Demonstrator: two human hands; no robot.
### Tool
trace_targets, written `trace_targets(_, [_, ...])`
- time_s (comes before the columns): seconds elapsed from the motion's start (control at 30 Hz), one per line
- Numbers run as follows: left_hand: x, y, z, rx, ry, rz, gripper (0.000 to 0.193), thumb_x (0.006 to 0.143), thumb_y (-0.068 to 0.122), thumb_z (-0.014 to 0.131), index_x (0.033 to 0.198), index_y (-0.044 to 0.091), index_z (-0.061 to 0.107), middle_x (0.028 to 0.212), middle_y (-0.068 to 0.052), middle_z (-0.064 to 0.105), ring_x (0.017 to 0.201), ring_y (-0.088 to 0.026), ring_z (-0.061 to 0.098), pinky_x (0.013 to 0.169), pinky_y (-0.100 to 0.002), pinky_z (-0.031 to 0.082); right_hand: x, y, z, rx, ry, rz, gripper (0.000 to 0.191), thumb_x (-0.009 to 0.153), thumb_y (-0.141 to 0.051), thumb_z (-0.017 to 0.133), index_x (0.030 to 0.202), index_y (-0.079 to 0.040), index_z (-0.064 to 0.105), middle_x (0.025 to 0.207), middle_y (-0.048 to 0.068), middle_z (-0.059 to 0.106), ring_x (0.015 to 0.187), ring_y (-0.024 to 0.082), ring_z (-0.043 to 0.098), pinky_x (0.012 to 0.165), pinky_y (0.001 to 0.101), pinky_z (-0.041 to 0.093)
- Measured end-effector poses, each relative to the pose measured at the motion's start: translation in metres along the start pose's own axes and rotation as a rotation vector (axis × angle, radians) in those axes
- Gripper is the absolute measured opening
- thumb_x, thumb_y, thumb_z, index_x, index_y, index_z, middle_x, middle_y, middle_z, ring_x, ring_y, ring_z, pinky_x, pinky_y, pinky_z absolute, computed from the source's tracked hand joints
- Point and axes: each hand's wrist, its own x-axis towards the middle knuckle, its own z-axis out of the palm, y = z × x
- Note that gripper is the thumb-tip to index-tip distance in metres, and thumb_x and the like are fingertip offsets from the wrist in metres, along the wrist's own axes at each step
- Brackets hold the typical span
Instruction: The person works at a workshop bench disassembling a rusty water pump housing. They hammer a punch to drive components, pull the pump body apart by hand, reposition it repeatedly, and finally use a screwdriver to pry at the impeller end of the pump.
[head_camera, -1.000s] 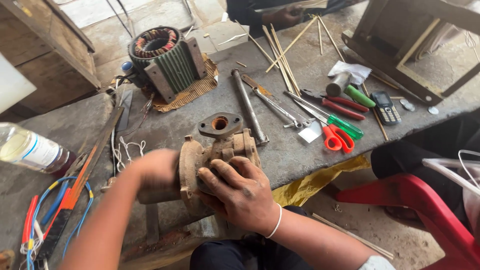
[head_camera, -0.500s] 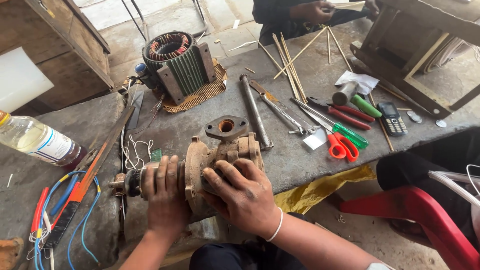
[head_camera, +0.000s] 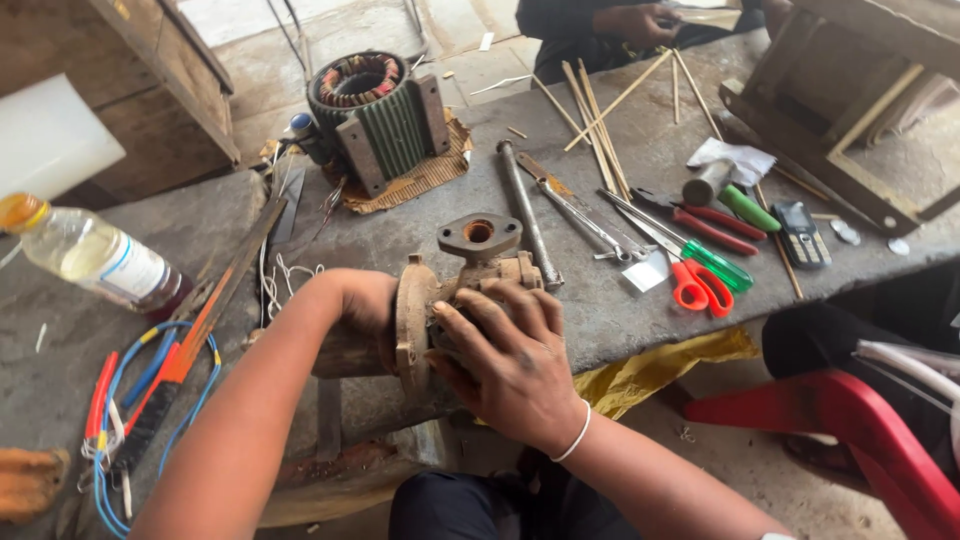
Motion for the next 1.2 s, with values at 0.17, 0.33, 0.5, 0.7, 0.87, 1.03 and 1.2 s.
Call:
trace_targets(0.17, [-0.029,0.020,0.013,0.082,0.222,-0.059,0.086,0.058,0.035,0.090,0.133,0.009,0.057,0.128,-0.014,0.063,0.123,-0.034,0.058,0.105,-0.043,0.046,0.012,0.009,0.001,0.035,-0.234,0.078,0.042,0.077,-0.041,0.082,0.100,-0.008,0.069,0.093,0.010,0.067,0.086,0.031,0.066,0.076,0.0438,0.051])
trace_targets(0.33, [-0.032,0.016,0.042,0.270,0.555,-0.117,0.089,0.054,0.042,0.096,0.130,0.013,0.061,0.123,-0.013,0.069,0.117,-0.035,0.064,0.100,-0.042,0.051,0.001,0.011,0.003,0.102,-0.182,0.135,0.041,0.071,-0.040,0.081,0.095,-0.008,0.069,0.091,0.009,0.066,0.077,0.029,0.064,0.066,0.0425,0.051])
trace_targets(0.5, [-0.007,-0.009,0.127,0.477,1.319,0.141,0.068,0.076,0.026,0.070,0.136,0.001,0.053,0.138,-0.019,0.059,0.131,-0.038,0.055,0.113,-0.051,0.040,-0.003,0.016,0.004,0.155,-0.150,0.155,0.038,0.078,-0.040,0.080,0.095,-0.008,0.068,0.091,0.011,0.066,0.076,0.029,0.064,0.065,0.0418,0.051])
trace_targets(0.7, [0.002,0.009,0.161,0.600,1.483,0.017,0.059,0.092,0.030,0.057,0.140,-0.003,0.045,0.147,-0.023,0.045,0.138,-0.043,0.042,0.118,-0.059,0.030,-0.004,0.027,0.010,0.191,-0.159,0.149,0.037,0.080,-0.039,0.078,0.094,-0.006,0.068,0.089,0.011,0.064,0.075,0.031,0.063,0.063,0.0429,0.050])
trace_targets(0.87, [-0.037,0.007,0.072,0.539,0.860,-0.052,0.089,0.053,0.019,0.079,0.137,0.006,0.054,0.142,-0.020,0.047,0.136,-0.040,0.041,0.109,-0.054,0.031,-0.010,0.029,0.012,0.239,-0.116,0.139,0.035,0.080,-0.036,0.079,0.098,-0.008,0.068,0.092,0.009,0.064,0.081,0.028,0.064,0.068,0.0421,0.051])
trace_targets(1.03, [-0.023,0.011,0.039,0.213,0.424,-0.279,0.078,0.060,0.032,0.090,0.130,0.015,0.060,0.133,-0.009,0.061,0.131,-0.032,0.057,0.112,-0.040,0.047,-0.005,0.033,0.014,0.270,-0.112,0.139,0.044,0.074,-0.039,0.081,0.097,-0.004,0.068,0.090,0.012,0.063,0.077,0.030,0.063,0.063,0.0425,0.051])
trace_targets(1.2, [-0.014,0.006,0.110,0.449,1.293,0.128,0.071,0.072,0.024,0.067,0.136,0.001,0.050,0.136,-0.020,0.055,0.130,-0.038,0.049,0.112,-0.053,0.035,-0.004,0.033,0.015,0.241,-0.139,0.152,0.039,0.078,-0.040,0.079,0.094,-0.006,0.067,0.088,0.012,0.063,0.075,0.030,0.063,0.062,0.0429,0.051])
